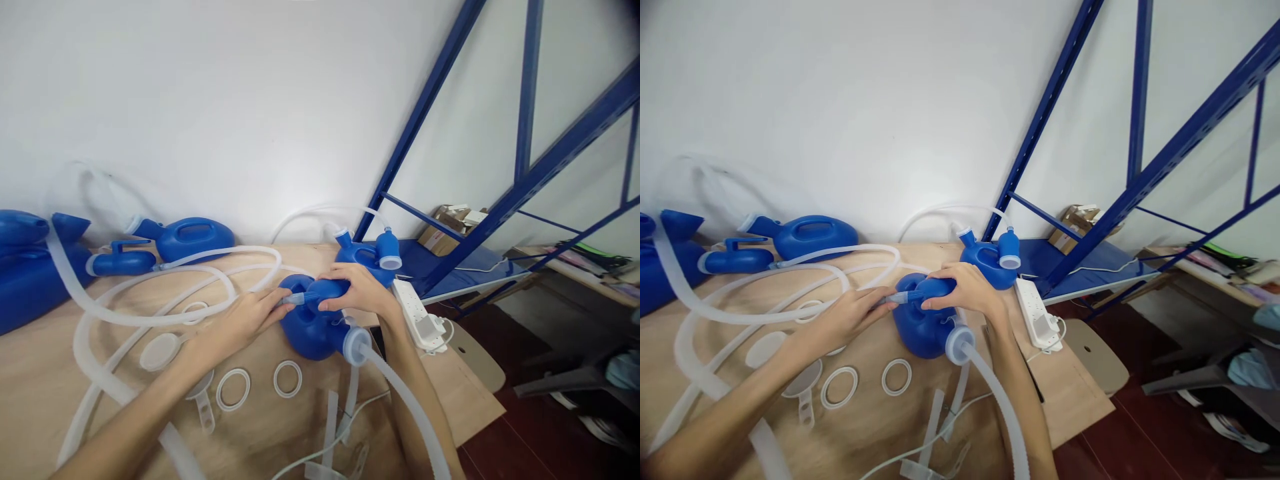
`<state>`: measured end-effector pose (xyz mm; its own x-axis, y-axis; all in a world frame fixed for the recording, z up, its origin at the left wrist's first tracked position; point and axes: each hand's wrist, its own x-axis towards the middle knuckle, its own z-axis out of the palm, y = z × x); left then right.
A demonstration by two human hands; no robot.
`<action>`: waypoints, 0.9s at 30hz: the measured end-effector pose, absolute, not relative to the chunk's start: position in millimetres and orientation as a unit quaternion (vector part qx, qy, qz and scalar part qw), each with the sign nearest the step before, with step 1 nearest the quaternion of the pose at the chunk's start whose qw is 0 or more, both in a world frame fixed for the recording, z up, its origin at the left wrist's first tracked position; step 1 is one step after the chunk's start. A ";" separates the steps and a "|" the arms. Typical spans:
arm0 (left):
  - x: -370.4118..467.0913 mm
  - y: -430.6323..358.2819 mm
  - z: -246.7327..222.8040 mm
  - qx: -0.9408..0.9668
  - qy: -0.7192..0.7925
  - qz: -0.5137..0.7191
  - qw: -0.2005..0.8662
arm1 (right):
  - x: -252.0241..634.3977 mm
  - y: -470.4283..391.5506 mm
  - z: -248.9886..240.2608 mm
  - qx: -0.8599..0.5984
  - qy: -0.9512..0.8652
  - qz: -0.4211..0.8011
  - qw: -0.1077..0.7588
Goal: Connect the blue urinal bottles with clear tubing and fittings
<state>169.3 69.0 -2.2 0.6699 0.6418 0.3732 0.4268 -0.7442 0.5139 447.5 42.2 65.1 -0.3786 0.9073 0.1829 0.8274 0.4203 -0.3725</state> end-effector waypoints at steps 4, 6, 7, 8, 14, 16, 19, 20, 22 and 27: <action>172.6 65.5 -6.2 0.887 0.307 0.280 0.200 | 441.0 41.6 65.6 -0.531 -0.823 0.102 0.174; 175.3 62.9 -8.3 0.886 0.309 0.280 0.203 | 439.3 41.3 65.5 -0.531 -0.824 0.099 0.171; 177.0 61.8 -9.4 0.885 0.309 0.280 0.206 | 438.8 41.0 65.4 -0.533 -0.823 0.098 0.168; 178.8 61.0 -10.2 0.884 0.308 0.281 0.210 | 438.5 40.7 65.3 -0.535 -0.823 0.095 0.167; 191.5 60.2 -3.8 0.870 0.299 0.284 0.270 | 437.7 38.9 64.2 -0.523 -0.829 0.088 0.178; 195.6 59.3 3.3 0.857 0.309 0.273 0.310 | 437.0 38.7 63.9 -0.521 -0.828 0.087 0.185; 201.6 57.2 16.1 0.826 0.337 0.241 0.383 | 435.3 37.8 64.7 -0.520 -0.828 0.093 0.186; 203.5 56.5 20.2 0.815 0.344 0.232 0.405 | 434.8 37.3 65.2 -0.520 -0.828 0.095 0.187; 207.2 55.6 27.2 0.791 0.351 0.217 0.452 | 434.0 36.3 66.3 -0.522 -0.826 0.096 0.192; 210.2 57.4 35.2 0.720 0.383 0.191 0.546 | 434.1 38.3 68.0 -0.522 -0.821 0.122 0.195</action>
<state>210.2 57.4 35.2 0.6328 0.7609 -0.1434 0.3433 -0.1096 0.9328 434.1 38.3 68.0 -0.3784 0.9053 0.1931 0.8096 0.4248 -0.4052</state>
